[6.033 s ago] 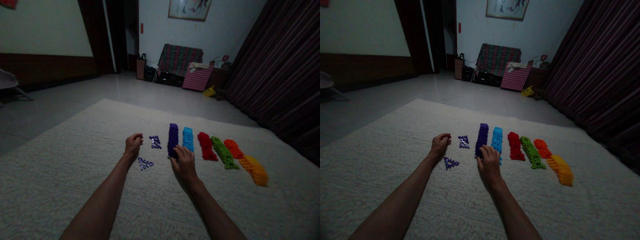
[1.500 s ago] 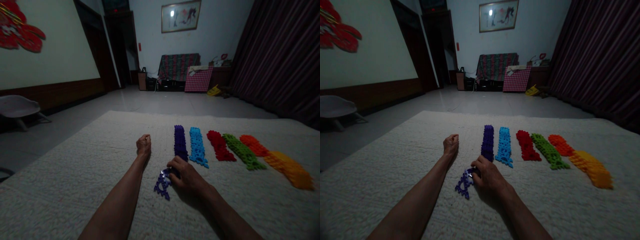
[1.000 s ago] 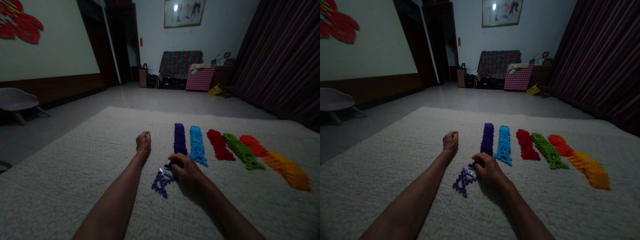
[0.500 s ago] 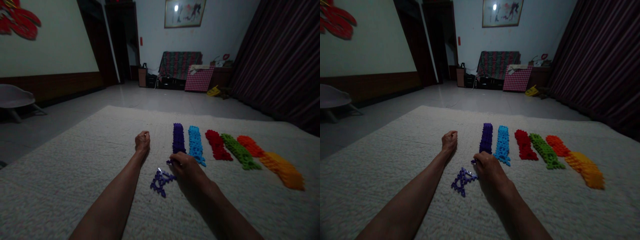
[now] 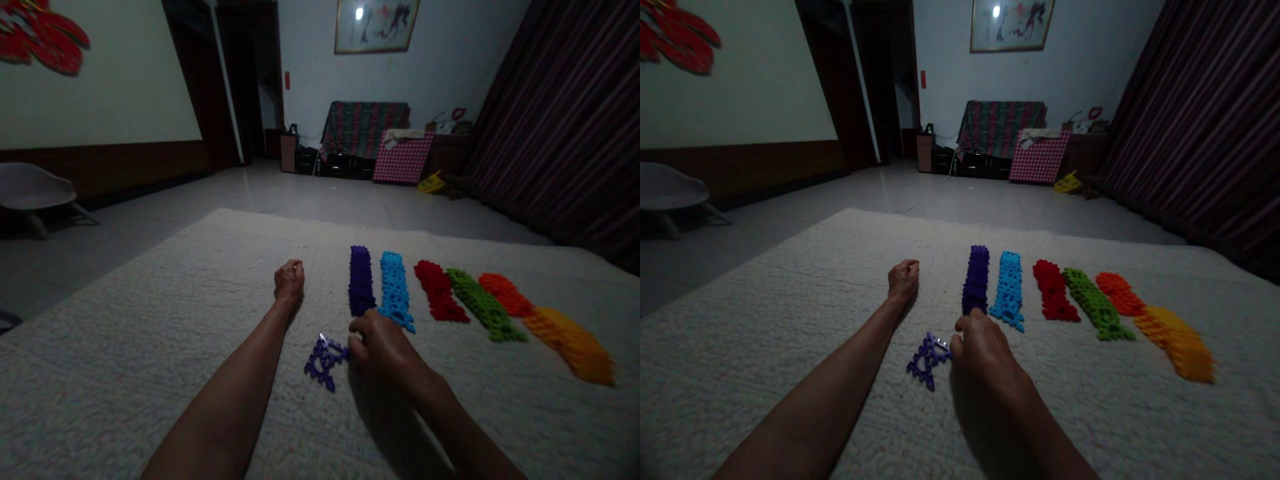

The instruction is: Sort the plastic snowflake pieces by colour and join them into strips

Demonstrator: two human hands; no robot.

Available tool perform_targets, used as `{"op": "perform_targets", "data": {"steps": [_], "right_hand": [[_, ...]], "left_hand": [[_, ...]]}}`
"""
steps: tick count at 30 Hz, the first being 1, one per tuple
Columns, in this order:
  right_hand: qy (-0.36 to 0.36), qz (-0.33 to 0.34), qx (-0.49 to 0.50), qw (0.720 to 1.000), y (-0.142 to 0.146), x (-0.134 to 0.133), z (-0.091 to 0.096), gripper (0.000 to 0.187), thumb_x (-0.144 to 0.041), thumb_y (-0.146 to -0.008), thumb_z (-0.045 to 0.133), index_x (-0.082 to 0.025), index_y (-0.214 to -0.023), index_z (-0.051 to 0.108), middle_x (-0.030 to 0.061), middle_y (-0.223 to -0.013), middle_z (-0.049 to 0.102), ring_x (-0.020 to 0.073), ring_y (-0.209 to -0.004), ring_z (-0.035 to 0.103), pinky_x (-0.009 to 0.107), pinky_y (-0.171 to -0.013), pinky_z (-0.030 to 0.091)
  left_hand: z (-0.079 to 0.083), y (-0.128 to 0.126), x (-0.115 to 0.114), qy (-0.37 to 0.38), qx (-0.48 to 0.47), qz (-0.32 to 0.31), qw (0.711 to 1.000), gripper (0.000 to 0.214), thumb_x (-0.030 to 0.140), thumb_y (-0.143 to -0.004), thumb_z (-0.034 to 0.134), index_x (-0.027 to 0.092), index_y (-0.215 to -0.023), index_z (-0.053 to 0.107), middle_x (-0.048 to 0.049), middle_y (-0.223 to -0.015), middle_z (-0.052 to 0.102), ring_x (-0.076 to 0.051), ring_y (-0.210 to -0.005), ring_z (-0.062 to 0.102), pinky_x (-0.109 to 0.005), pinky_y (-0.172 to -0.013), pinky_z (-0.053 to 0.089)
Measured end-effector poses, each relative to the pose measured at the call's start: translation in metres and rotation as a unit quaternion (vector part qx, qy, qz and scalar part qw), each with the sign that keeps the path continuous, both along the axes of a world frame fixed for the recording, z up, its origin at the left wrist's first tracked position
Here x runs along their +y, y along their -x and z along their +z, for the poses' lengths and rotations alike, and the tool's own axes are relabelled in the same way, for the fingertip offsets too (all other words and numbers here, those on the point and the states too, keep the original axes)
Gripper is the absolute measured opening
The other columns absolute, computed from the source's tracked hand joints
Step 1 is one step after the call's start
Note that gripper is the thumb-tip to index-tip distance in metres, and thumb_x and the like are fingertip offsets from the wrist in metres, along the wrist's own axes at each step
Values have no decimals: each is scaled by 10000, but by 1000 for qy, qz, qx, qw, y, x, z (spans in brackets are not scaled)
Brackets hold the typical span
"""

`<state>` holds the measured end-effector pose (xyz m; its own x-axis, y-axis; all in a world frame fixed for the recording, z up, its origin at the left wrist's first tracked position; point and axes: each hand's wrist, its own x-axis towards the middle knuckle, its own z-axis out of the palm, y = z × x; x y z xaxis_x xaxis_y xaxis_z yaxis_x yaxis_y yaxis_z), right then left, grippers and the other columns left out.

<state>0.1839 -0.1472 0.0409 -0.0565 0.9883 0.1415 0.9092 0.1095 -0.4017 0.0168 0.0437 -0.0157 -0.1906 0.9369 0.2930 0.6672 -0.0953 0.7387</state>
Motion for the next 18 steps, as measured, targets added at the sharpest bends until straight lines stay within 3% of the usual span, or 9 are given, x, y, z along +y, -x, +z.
{"op": "perform_targets", "data": {"steps": [4, 9, 14, 18], "right_hand": [[4, 42, 110, 993, -11, 13, 9, 208, -231, -882, 546, -172, -995, 709, 82, -985, 709, 172, -823, 657, 268, -732, 474], [10, 119, 71, 990, -27, 14, 5, 294, -79, -790, 545, -181, -1017, 702, 79, -1038, 700, 176, -886, 656, 293, -802, 497], [12, 217, 80, 973, -11, 6, -5, 376, -75, -784, 552, -198, -1122, 662, 87, -1177, 656, 196, -1073, 606, 334, -957, 464], [11, 197, 96, 976, 1, -1, -15, 429, -49, -764, 532, -235, -1134, 644, 58, -1168, 650, 188, -1097, 580, 330, -982, 443]], "left_hand": [[-1, 1, 0, 1, -8, -4, 1000, 316, 244, -875, 512, 146, -1052, 755, -94, -910, 767, -180, -826, 692, -242, -774, 473], [-1, 1, 0, 0, -13, -6, 1000, 316, 244, -869, 508, 152, -1036, 759, -86, -889, 765, -178, -813, 690, -240, -763, 469], [-2, 1, 0, -3, -19, -5, 1000, 318, 246, -864, 502, 162, -1030, 760, -74, -864, 762, -174, -794, 684, -239, -745, 464], [-1, 0, -1, 0, -20, 0, 1000, 316, 255, -862, 503, 168, -1017, 764, -72, -861, 762, -174, -787, 684, -239, -740, 464]]}}
